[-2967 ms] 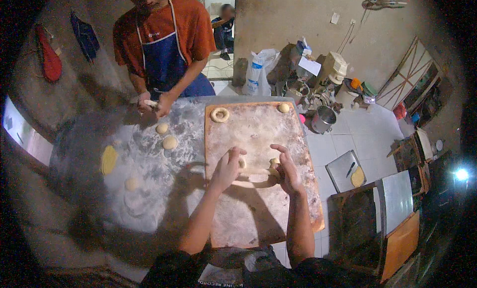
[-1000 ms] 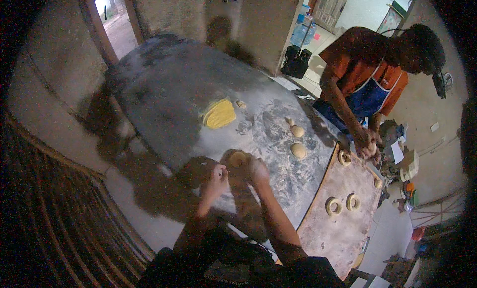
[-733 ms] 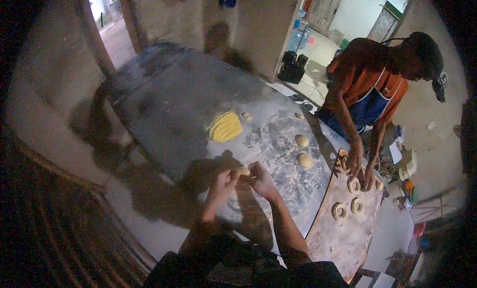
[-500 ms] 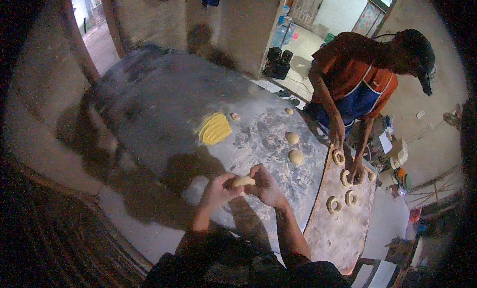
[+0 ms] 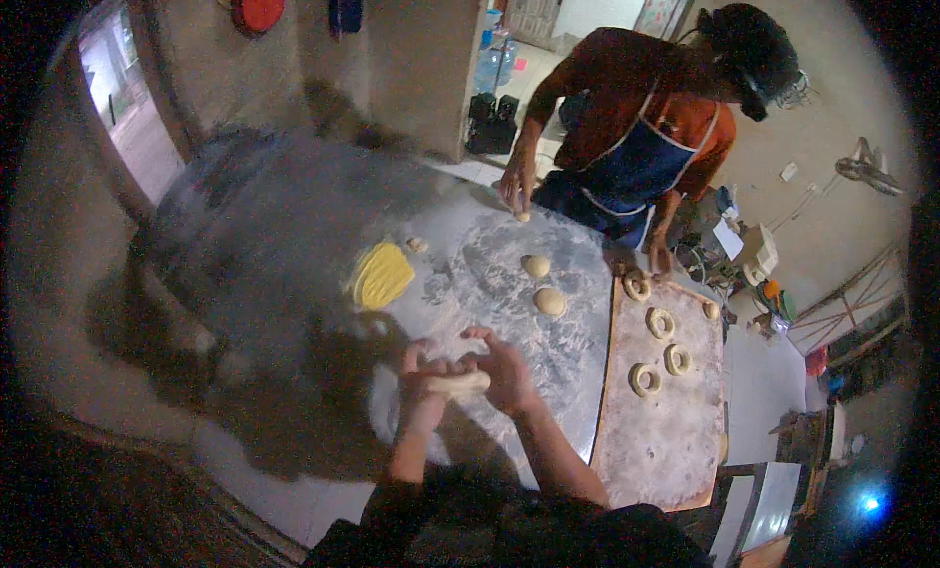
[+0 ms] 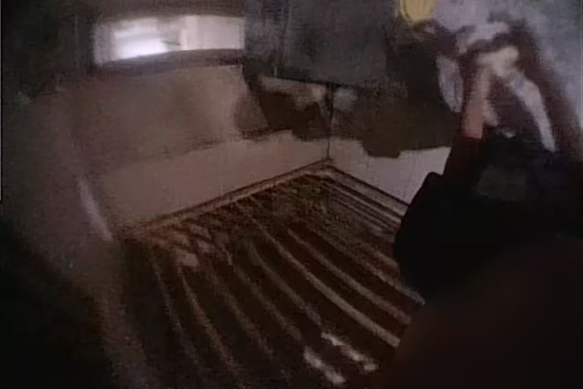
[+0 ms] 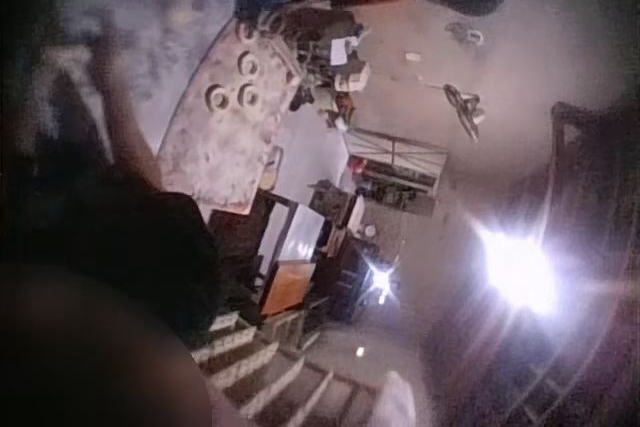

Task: The person shapes dough balls into ring forms by hand and places them on a wooden board. They repeatedly form rings and arrange them in rows, then carry the board to a multi-tiered rack and stack it with other boards.

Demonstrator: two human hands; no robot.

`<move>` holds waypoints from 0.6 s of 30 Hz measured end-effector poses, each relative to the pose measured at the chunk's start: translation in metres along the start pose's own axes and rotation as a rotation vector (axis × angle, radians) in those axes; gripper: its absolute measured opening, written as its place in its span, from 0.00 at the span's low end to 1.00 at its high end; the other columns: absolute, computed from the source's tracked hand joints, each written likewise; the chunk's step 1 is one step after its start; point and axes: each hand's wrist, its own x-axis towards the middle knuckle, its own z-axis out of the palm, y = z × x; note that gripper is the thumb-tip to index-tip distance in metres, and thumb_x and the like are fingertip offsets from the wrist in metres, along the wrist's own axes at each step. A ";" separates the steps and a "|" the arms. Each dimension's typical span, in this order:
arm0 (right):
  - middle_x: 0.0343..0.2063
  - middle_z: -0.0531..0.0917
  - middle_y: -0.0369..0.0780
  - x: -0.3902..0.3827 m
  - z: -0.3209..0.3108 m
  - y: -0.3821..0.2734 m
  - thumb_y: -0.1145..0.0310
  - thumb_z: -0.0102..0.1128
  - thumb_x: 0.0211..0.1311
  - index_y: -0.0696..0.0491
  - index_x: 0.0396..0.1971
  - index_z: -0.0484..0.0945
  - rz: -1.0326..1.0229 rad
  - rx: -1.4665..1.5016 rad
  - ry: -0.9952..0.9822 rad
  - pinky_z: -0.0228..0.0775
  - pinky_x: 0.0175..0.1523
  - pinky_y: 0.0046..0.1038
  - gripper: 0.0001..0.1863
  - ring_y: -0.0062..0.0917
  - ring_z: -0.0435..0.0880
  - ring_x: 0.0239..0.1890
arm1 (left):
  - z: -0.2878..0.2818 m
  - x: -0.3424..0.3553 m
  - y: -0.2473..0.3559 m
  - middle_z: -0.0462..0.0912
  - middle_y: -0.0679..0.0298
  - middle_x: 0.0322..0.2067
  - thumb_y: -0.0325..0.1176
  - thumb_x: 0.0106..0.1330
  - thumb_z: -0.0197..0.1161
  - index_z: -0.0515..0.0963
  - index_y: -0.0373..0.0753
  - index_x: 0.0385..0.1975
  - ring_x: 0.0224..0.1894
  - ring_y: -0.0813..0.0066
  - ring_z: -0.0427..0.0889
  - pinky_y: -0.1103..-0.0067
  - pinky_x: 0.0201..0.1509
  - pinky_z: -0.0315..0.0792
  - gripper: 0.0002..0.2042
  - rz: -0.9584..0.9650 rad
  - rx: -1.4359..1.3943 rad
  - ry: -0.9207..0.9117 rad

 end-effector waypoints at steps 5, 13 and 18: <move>0.26 0.78 0.36 -0.024 0.028 -0.026 0.48 0.48 0.68 0.50 0.63 0.60 -0.085 -0.182 0.119 0.68 0.37 0.27 0.30 0.22 0.76 0.27 | 0.009 -0.001 -0.021 0.74 0.64 0.38 0.35 0.68 0.55 0.69 0.40 0.46 0.33 0.76 0.74 0.71 0.33 0.69 0.11 0.466 0.691 -0.052; 0.20 0.73 0.35 -0.049 -0.010 -0.031 0.59 0.44 0.71 0.50 0.56 0.61 -0.234 0.264 0.075 0.64 0.33 0.22 0.18 0.19 0.70 0.22 | 0.044 -0.009 -0.055 0.75 0.59 0.38 0.38 0.76 0.44 0.70 0.37 0.41 0.34 0.71 0.73 0.74 0.41 0.69 0.11 0.258 0.760 -0.112; 0.22 0.76 0.36 -0.076 -0.043 -0.042 0.50 0.48 0.70 0.49 0.55 0.61 -0.275 0.045 0.010 0.68 0.30 0.22 0.23 0.23 0.78 0.26 | 0.071 -0.016 -0.085 0.78 0.58 0.31 0.38 0.75 0.47 0.71 0.37 0.42 0.32 0.69 0.80 0.72 0.37 0.73 0.11 0.288 0.625 -0.217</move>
